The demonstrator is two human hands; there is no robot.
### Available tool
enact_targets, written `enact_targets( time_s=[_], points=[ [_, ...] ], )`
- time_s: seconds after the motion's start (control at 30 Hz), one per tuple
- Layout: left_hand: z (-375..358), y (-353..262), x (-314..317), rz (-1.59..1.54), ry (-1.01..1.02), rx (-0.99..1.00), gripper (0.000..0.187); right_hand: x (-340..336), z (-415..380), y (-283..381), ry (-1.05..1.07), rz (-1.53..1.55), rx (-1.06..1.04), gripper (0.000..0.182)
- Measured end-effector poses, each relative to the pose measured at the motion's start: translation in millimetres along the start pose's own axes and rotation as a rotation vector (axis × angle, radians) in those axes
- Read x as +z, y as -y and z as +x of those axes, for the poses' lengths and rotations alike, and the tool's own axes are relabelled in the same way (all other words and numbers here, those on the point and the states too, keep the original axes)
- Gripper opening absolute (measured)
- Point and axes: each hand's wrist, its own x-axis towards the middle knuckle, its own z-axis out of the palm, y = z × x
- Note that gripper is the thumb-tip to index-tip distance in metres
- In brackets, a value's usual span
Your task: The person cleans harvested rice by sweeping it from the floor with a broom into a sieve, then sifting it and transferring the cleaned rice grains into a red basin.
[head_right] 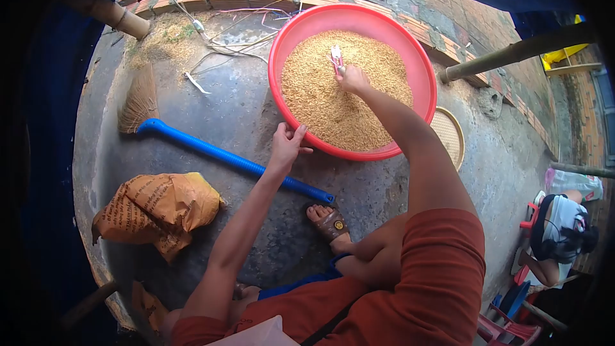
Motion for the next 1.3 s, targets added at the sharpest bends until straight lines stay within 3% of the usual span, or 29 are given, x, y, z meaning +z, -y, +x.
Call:
enact_targets(
  time_s=[0.17,0.23,0.43,0.5,0.57,0.63,0.7,0.83,0.9,0.97,1.03,1.07,1.1,1.13,1.17,1.2,1.23,1.3],
  points=[
    [2,0,-3,-0.025,0.049,-0.016,0.024,13,28,-10,0.048,0.047,0.054,0.034],
    [2,0,-4,-0.035,0.049,-0.024,0.023,-9,19,-13,0.331,0.196,0.085,0.037],
    [1,-5,-4,0.014,0.086,-0.062,0.022,-82,-41,-35,0.516,0.559,0.004,0.024],
    [0,-7,-2,0.017,0.104,-0.065,0.022,-107,-67,-48,0.380,0.711,-0.012,0.023],
    [0,-7,-3,-0.027,0.111,-0.057,0.021,-119,-83,-79,0.095,0.781,-0.033,0.023],
    [1,-5,-4,-0.030,0.125,-0.033,0.021,-123,-102,-115,-0.210,0.897,0.051,0.023],
    [1,-5,-3,-0.011,0.108,-0.031,0.021,-111,-117,-155,-0.370,1.064,0.239,0.022],
    [0,-6,-4,0.004,0.094,-0.041,0.022,-68,-128,-227,-0.414,1.269,0.689,0.018],
    [1,-7,-4,0.045,0.113,-0.046,0.021,-47,-121,-277,-0.256,1.283,0.753,0.018],
    [-2,-16,-6,0.074,0.070,-0.011,0.025,-49,-123,-293,-0.174,1.084,0.781,0.023],
    [3,-30,-25,0.646,0.221,-0.140,0.038,-40,-67,-372,-0.305,-0.077,0.284,0.026],
    [8,-34,-49,1.104,0.301,0.132,0.051,-72,-82,-302,-0.466,-0.156,0.296,0.025],
    [-8,-75,-59,1.315,0.487,0.018,0.058,-87,-68,-276,-0.708,0.689,0.444,0.025],
    [-20,-102,-82,1.428,0.663,0.165,0.062,-106,-75,-225,-0.768,0.857,0.316,0.027],
    [-36,-128,-108,1.529,0.833,0.303,0.066,-115,-68,-197,-0.764,0.869,0.168,0.028],
    [-63,-165,-124,1.554,0.831,0.204,0.070,-119,-56,-174,-0.732,0.921,0.047,0.028],
    [-94,-201,-140,1.564,0.829,0.095,0.074,-118,-40,-159,-0.602,0.956,0.068,0.025],
    [-154,-244,-185,1.497,0.688,0.202,0.084,-108,-54,-80,-0.427,1.043,-0.081,0.023]
  ],
)
